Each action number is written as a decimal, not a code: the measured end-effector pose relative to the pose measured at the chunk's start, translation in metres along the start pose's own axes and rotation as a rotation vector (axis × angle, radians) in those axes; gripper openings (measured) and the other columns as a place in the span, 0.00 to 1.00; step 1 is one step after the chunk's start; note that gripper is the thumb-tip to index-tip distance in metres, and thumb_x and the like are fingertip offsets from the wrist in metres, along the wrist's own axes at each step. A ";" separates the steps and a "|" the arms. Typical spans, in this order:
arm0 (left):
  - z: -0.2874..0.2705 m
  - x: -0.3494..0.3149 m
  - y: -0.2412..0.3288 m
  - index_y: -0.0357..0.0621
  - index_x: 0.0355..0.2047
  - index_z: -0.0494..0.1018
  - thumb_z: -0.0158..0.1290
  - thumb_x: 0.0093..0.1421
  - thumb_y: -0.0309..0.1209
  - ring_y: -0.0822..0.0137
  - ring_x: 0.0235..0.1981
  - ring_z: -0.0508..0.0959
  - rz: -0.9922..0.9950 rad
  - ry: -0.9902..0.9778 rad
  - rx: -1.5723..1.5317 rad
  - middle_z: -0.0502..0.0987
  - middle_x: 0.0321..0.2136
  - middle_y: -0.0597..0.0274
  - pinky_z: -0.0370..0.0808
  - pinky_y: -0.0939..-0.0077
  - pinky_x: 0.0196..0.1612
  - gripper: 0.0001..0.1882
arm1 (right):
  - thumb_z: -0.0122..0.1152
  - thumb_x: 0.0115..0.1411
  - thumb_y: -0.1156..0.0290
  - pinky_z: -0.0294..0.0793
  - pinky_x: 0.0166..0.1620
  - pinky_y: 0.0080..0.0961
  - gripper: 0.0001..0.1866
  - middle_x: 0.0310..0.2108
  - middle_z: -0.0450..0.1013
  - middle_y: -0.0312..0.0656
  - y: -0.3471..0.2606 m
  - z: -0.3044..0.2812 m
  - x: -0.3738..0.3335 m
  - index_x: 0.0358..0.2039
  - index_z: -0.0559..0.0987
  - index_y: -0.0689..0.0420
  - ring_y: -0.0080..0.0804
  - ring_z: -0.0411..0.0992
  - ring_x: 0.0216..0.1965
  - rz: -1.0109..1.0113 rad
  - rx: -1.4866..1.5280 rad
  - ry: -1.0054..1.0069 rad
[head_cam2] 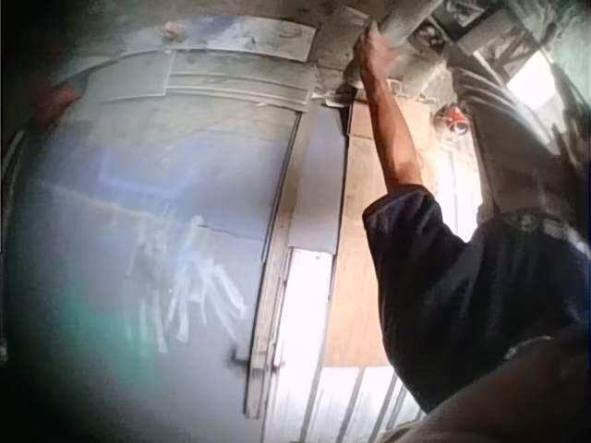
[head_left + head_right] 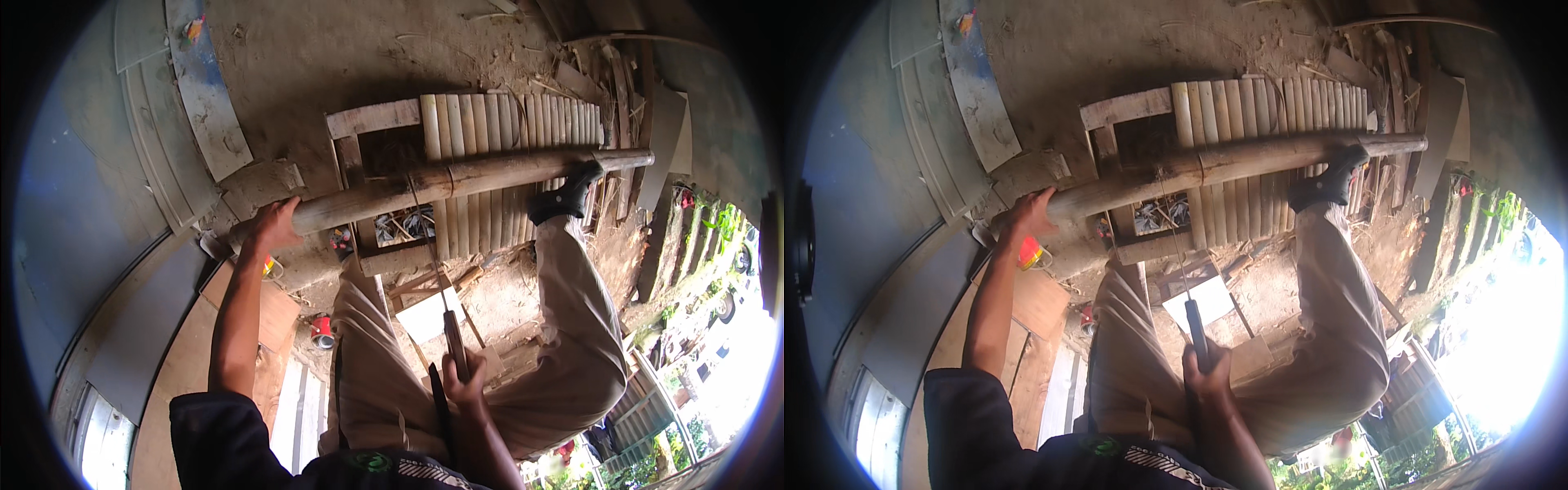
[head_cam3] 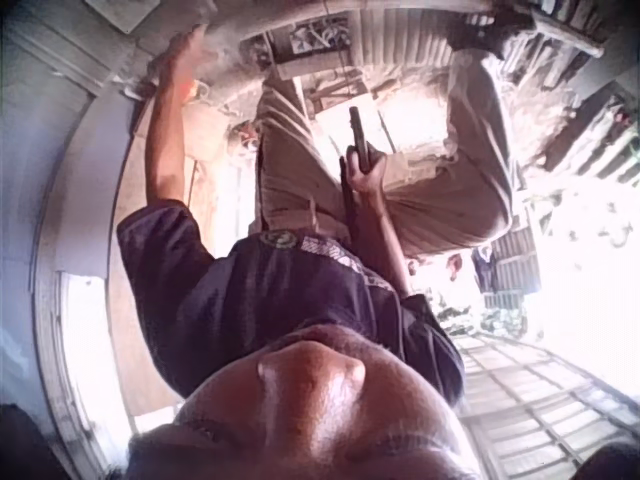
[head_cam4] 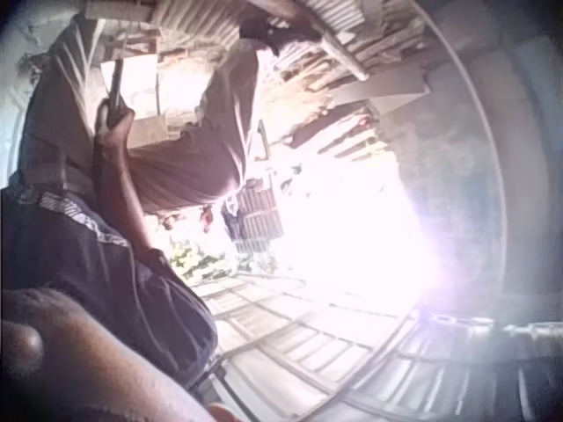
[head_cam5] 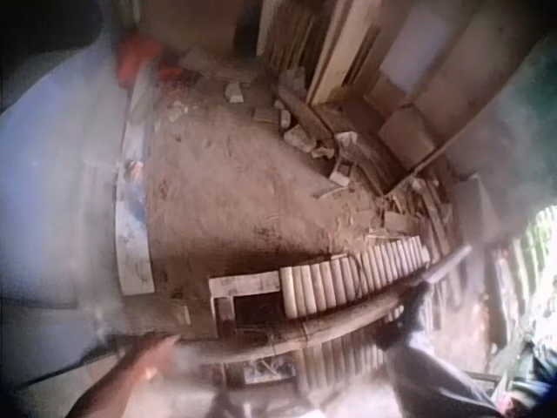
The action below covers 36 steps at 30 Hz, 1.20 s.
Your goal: The person cuts bamboo poles with a hand saw and fits them into a wooden frame. They then use a hammer to secure the bamboo pieces in place.
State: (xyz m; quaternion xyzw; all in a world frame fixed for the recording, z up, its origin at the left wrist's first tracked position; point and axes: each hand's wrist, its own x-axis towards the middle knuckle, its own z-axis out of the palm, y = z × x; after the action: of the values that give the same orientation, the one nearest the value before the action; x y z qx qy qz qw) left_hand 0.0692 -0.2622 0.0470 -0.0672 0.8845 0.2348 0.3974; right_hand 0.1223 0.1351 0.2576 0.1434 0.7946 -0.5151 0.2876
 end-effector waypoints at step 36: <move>-0.002 0.002 -0.005 0.39 0.59 0.66 0.68 0.35 0.36 0.47 0.48 0.79 0.035 0.011 0.010 0.79 0.44 0.40 0.76 0.60 0.52 0.47 | 0.54 0.61 0.75 0.59 0.20 0.22 0.12 0.14 0.65 0.32 -0.037 0.019 0.037 0.21 0.72 0.64 0.15 0.60 0.18 -0.018 -0.099 0.057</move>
State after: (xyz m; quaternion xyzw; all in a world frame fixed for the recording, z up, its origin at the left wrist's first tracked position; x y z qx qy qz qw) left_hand 0.0678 -0.2674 0.0446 -0.0512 0.8888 0.2369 0.3890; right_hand 0.0795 0.0998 0.2561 0.1363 0.8284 -0.4733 0.2668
